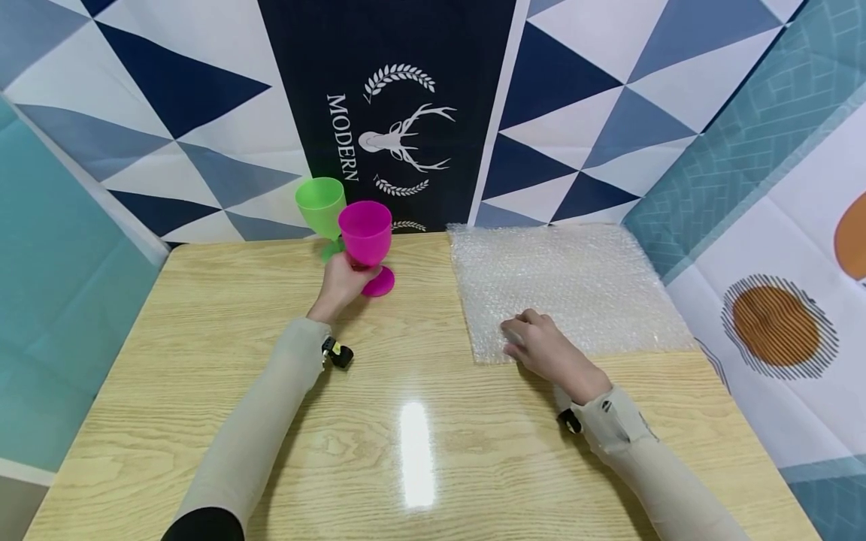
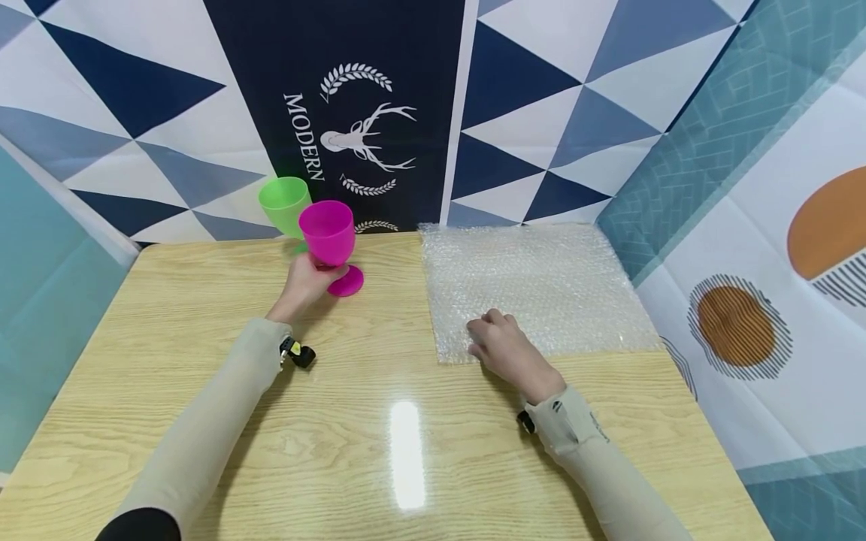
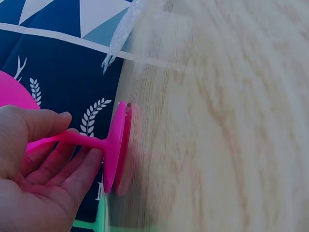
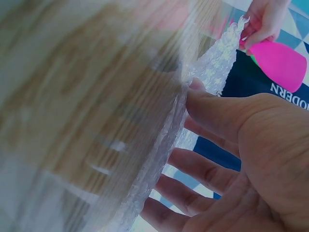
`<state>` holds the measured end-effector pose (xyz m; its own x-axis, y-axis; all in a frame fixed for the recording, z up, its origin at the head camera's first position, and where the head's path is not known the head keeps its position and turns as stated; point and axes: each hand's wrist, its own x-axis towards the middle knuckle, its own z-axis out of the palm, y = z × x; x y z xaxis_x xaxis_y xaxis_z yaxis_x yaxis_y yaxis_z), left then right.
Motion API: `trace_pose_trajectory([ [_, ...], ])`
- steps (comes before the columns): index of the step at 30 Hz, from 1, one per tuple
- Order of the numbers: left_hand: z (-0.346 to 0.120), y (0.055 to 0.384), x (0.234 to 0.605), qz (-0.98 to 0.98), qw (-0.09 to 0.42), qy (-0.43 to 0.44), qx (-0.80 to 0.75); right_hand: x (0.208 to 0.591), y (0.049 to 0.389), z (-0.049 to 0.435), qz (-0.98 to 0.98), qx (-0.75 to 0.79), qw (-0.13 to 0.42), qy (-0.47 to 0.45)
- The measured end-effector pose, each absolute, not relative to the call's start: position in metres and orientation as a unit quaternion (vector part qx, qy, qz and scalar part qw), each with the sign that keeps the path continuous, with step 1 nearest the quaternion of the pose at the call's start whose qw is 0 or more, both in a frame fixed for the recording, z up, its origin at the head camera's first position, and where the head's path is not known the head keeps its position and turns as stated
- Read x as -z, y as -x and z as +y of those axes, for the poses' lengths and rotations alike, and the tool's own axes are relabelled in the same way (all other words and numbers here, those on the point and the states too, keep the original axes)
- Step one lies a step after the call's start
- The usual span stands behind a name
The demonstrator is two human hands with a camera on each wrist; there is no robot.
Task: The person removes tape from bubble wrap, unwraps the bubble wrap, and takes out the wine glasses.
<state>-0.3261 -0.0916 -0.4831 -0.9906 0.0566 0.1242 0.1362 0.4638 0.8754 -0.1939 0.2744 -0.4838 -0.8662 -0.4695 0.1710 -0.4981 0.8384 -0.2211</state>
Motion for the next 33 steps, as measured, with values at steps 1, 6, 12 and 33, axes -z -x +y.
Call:
trace_pose_trajectory([
  [1,-0.091,0.327,0.483,-0.856,0.039,0.057,0.512,0.484,0.194,0.274,-0.957,-0.13,0.054,-0.253],
  [6,-0.089,0.33,0.481,-0.858,0.039,0.052,0.51,0.484,0.194,0.275,-0.957,-0.129,0.053,-0.253],
  [12,-0.085,0.333,0.478,-0.854,0.045,0.06,0.515,0.485,0.194,0.275,-0.956,-0.135,0.056,-0.253],
  [33,-0.082,0.342,0.478,-0.863,0.058,0.083,0.495,0.485,0.194,0.276,-0.954,-0.137,0.063,-0.26],
])
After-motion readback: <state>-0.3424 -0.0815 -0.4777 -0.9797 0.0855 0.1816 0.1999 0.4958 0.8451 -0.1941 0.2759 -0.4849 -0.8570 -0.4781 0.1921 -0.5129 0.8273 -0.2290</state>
